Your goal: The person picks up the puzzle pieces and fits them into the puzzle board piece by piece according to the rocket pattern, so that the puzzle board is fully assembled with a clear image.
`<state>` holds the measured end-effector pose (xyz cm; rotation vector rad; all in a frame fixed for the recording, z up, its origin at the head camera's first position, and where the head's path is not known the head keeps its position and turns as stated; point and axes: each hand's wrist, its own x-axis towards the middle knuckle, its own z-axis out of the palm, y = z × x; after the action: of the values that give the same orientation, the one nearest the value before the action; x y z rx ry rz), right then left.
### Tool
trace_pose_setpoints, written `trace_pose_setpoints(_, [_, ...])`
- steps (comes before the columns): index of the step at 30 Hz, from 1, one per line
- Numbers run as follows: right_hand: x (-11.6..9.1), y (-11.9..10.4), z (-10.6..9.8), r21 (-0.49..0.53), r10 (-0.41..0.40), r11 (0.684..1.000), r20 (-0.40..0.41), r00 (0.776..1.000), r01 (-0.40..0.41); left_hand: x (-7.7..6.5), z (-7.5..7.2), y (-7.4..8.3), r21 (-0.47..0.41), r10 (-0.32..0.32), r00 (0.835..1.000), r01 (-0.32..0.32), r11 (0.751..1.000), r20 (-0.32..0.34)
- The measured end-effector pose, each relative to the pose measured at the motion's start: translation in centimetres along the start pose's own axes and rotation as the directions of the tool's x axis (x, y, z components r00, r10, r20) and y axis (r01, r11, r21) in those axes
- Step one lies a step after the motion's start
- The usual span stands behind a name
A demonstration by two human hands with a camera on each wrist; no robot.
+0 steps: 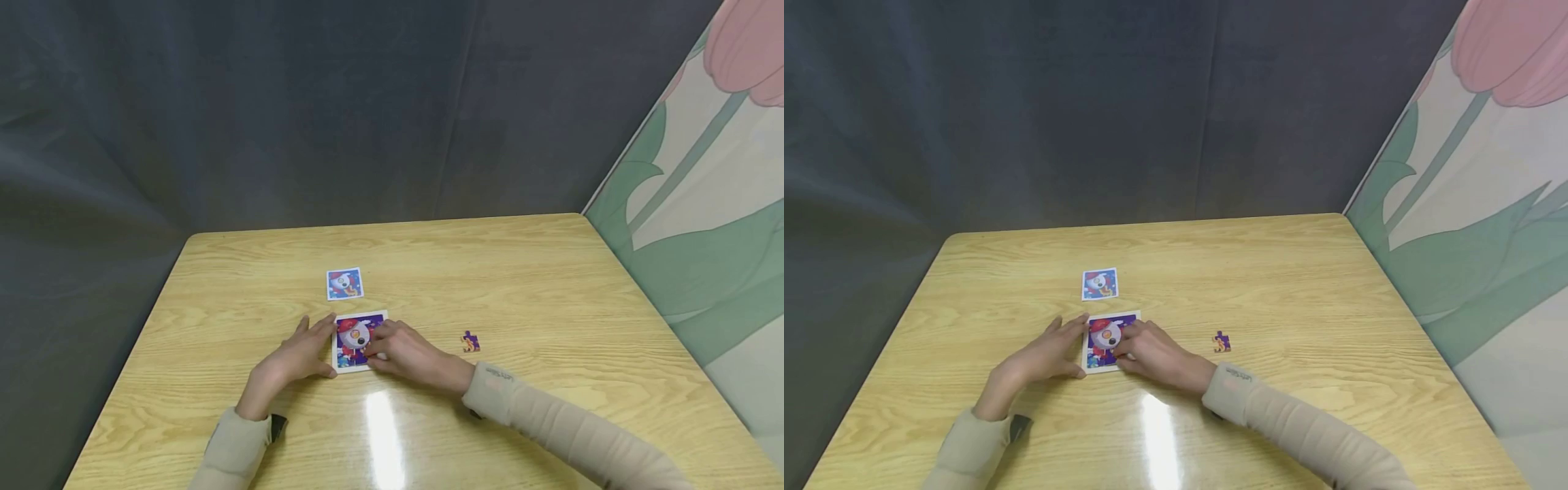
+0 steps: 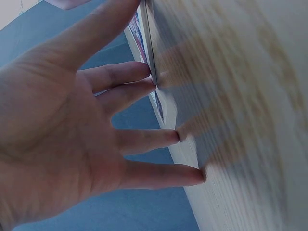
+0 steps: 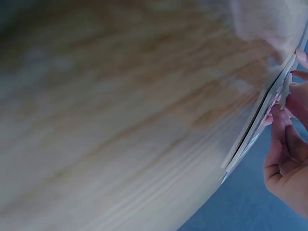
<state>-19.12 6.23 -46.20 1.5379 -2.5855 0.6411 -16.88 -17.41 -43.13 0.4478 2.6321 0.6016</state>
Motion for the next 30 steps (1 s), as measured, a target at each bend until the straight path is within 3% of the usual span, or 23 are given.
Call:
trace_pose_setpoints(18, [0.1,0.0,0.6,-0.116,0.010,0.993,0.012,1.000,-0.009,0.0,0.3,-0.2,-0.015,0.015,1.000,-0.015,1.000,-0.019])
trace_pose_setpoints(23, [-0.6,0.3,-1.1,-0.019,0.064,0.998,-0.086,0.994,-0.065,-0.1,0.6,-0.6,-0.011,0.011,1.000,-0.011,1.000,-0.016])
trace_pose_setpoints(27, [-2.3,1.7,-3.6,0.007,0.118,0.993,-0.194,0.974,-0.119,-0.1,0.5,-1.0,-0.006,0.009,1.000,-0.009,1.000,-0.027])
trace_pose_setpoints(30, [-4.6,3.1,-5.1,0.049,0.205,0.979,-0.189,0.960,-0.200,-0.1,0.4,-1.2,-0.014,0.003,1.000,-0.004,1.000,-0.031])
